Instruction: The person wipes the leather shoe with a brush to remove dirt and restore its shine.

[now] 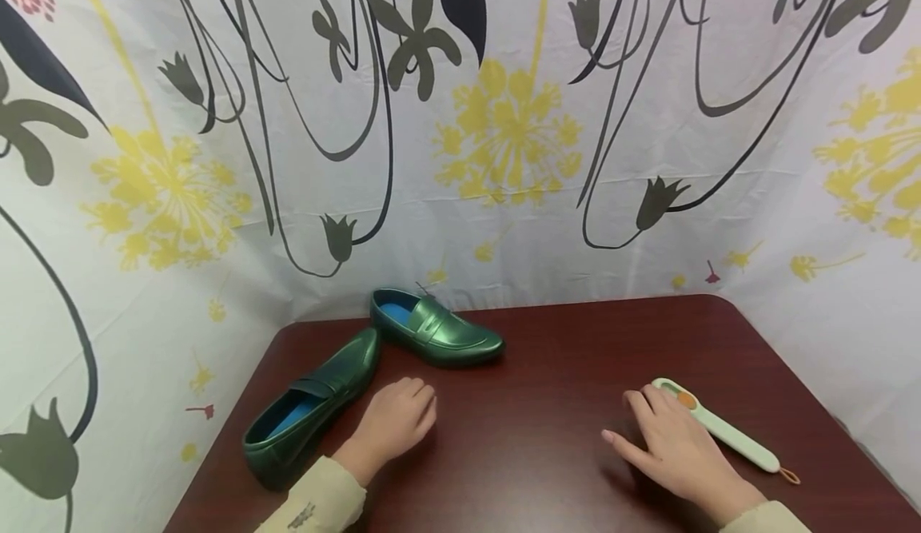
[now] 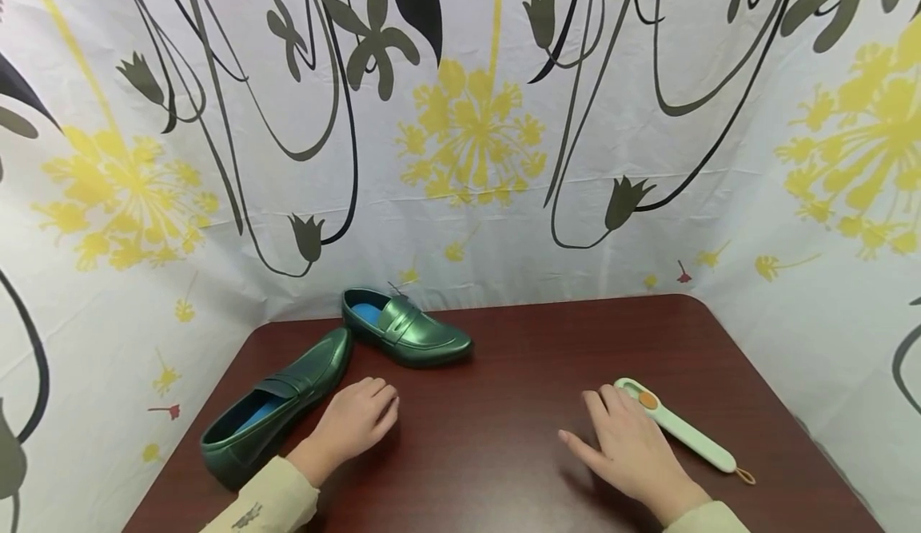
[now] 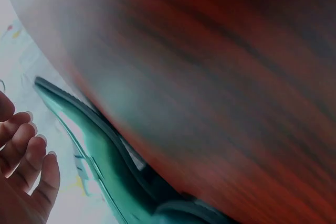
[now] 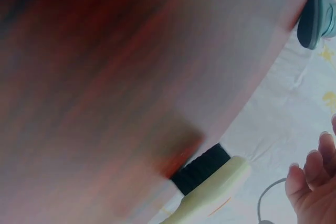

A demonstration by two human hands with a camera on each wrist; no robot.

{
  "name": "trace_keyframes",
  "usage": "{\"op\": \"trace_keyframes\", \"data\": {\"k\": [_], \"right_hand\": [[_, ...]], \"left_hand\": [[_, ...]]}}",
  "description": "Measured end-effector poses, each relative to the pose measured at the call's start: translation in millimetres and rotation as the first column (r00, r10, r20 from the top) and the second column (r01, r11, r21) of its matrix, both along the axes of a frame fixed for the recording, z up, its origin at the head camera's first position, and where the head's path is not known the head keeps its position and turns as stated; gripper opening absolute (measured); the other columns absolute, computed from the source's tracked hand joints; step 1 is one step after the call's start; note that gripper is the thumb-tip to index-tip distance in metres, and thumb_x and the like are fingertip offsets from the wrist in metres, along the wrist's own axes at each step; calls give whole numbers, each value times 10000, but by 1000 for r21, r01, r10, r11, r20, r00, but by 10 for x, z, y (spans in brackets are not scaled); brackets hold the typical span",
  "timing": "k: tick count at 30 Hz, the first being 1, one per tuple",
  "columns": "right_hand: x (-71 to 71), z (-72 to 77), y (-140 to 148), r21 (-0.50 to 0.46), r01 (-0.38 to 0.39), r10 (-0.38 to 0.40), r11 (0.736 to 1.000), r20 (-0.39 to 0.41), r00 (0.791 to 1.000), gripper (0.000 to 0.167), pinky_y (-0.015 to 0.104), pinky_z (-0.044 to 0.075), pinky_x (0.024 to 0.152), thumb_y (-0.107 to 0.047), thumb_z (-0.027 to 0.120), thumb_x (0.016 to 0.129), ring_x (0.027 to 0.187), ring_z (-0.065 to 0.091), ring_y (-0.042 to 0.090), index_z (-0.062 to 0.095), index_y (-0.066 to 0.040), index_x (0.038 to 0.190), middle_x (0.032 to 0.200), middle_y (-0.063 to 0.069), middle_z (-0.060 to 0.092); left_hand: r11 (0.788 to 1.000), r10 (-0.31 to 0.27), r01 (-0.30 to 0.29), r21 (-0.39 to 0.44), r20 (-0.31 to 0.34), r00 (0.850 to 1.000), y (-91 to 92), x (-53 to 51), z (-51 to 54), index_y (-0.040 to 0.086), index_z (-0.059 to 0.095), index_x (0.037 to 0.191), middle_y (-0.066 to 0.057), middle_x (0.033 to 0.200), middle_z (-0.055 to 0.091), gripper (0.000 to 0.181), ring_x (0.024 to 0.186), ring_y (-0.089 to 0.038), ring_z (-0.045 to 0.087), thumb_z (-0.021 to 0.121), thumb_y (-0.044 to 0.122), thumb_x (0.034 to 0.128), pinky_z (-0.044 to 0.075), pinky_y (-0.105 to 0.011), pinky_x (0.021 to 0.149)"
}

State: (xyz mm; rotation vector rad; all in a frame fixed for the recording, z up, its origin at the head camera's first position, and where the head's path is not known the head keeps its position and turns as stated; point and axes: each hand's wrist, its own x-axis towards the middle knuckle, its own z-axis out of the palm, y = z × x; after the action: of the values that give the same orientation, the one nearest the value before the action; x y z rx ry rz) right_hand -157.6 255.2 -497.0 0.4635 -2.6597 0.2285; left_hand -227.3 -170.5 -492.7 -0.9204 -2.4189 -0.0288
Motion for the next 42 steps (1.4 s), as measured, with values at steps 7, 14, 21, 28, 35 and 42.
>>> {"op": "trace_keyframes", "data": {"k": [7,14,21,28,35,42], "right_hand": [[35,-14,159,-11,-25,25,1000,-18,1000,459,370,473,713,-526,759,852,826,484,118,607,-114,982,916,-37,523],[45,-36,346,-3,-47,47,999,-62,997,414,450,506,785,-431,791,839,925,587,237,621,-80,978,952,15,585],[67,-31,513,19,-6,6,1000,-39,999,421,431,491,712,-418,794,841,842,552,196,613,-74,1003,912,-2,580],[112,-14,637,37,48,-49,998,32,998,451,432,485,708,-439,761,873,815,538,191,634,-31,1018,902,15,580],[165,-23,767,32,74,-74,997,14,997,400,431,478,707,-412,779,856,816,530,190,606,-61,942,890,3,573],[189,-64,850,11,86,-86,996,7,996,425,465,488,733,-375,797,835,850,570,246,638,-20,1005,937,49,613]], "left_hand": [[999,34,-34,-1,-12,999,-166,-114,-4,158,696,902,33,777,581,66,672,-136,528,660,213,913,506,-298,596],[995,90,-88,-48,50,995,-271,-178,-18,163,684,942,33,807,575,82,692,-125,523,645,234,935,515,-290,619],[994,101,-99,-39,35,994,-355,-277,-38,148,662,967,17,809,559,74,680,-146,506,642,215,940,494,-306,591],[994,112,-112,-1,4,994,-390,-399,-27,100,674,1050,-42,879,602,171,738,-215,540,674,203,914,525,-380,660],[985,172,-174,19,75,982,-352,-525,-41,76,621,1327,-131,1109,646,423,936,-304,614,671,225,935,564,-464,812],[976,215,-216,3,71,974,-359,-594,-23,72,568,1400,-151,1150,624,507,961,-326,615,678,228,931,565,-477,801]]}}
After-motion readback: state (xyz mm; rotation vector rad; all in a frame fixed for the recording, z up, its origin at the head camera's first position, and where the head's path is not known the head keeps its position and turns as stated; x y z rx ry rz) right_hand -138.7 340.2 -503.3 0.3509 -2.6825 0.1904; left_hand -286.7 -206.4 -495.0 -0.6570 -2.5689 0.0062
